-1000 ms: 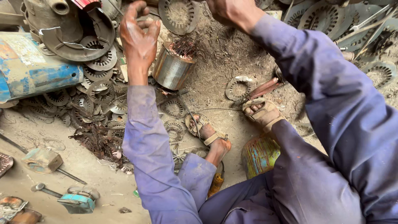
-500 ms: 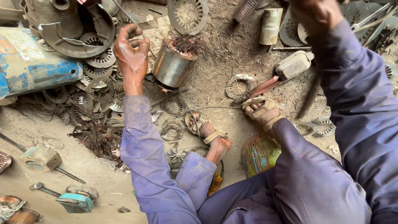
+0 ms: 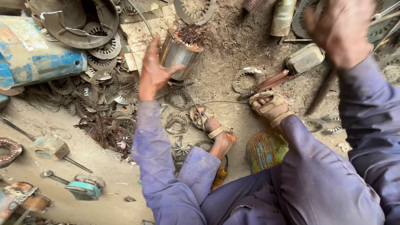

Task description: The person uses an angle grinder to cut the metal casing of a cylindrical motor component, then uses a hammer to loosen and remove copper windings. The person pulls out the copper wires by hand and uses pliers to cut and extract remaining wire sections.

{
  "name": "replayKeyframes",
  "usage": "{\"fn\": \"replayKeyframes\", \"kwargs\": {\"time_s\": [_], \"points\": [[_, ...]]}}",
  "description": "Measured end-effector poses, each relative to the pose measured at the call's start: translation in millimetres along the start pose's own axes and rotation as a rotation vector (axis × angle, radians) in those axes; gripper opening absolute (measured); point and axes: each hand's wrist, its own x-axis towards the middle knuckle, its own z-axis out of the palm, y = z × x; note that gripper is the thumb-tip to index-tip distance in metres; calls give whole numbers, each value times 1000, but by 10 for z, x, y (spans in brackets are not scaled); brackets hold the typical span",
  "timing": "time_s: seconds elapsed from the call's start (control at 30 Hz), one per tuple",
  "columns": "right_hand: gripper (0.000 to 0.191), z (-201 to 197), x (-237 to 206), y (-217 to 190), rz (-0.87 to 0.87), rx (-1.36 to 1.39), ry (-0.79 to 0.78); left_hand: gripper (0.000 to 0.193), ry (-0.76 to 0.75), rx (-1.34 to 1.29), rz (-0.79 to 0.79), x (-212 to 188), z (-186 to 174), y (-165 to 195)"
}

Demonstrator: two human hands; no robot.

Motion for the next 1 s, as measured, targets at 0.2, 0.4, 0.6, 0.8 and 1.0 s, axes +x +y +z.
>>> {"fn": "replayKeyframes", "kwargs": {"time_s": [0.2,0.4,0.6,0.8,1.0], "points": [[46,-26,181,-829,19,580,-349,154,-96,271,-182,201,351,69],[102,-286,424,-1595,42,814,-83,149,240,504,-140,-243,1052,342],[49,62,302,-1936,-131,755,-81,138,601,521,15,-394,1623,355],[40,562,346,-1323,-493,531,-460,138,552,570,-29,-411,1626,233],[25,1114,776,-1227,-863,95,-136,135,592,612,-4,-456,1655,314]]}}
